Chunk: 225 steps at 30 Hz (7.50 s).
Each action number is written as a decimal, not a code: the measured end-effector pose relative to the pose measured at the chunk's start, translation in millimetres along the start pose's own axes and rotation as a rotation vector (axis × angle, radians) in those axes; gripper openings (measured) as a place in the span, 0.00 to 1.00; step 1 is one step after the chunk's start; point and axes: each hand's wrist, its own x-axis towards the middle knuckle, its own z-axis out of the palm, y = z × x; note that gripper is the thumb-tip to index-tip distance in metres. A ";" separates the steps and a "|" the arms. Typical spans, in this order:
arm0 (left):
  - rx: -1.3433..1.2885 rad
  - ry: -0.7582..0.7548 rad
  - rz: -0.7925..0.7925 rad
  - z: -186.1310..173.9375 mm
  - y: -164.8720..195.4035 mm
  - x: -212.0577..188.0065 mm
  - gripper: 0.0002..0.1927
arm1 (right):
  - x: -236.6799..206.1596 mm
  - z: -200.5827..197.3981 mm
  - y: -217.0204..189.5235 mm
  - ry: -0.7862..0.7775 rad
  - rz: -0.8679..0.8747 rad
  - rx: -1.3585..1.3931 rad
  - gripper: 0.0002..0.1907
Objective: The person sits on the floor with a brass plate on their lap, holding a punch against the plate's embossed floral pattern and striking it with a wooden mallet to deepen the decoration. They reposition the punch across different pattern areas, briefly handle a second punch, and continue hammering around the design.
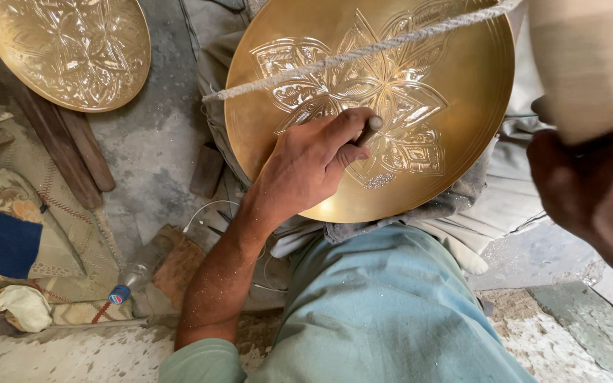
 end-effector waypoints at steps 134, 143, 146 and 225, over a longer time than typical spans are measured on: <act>0.077 -0.014 0.060 -10.1 -2.9 12.9 0.26 | -16.6 45.6 33.5 0.083 0.044 0.441 0.22; 0.074 -0.050 -0.005 -10.9 -1.5 13.4 0.25 | -19.3 32.4 21.9 0.054 0.034 0.309 0.24; 0.031 -0.049 0.005 -11.9 -0.3 12.5 0.26 | -16.3 34.5 13.2 0.027 0.229 0.552 0.17; 0.340 0.532 -0.538 -35.2 -10.8 -72.7 0.13 | -18.2 104.9 38.7 0.281 0.279 0.586 0.18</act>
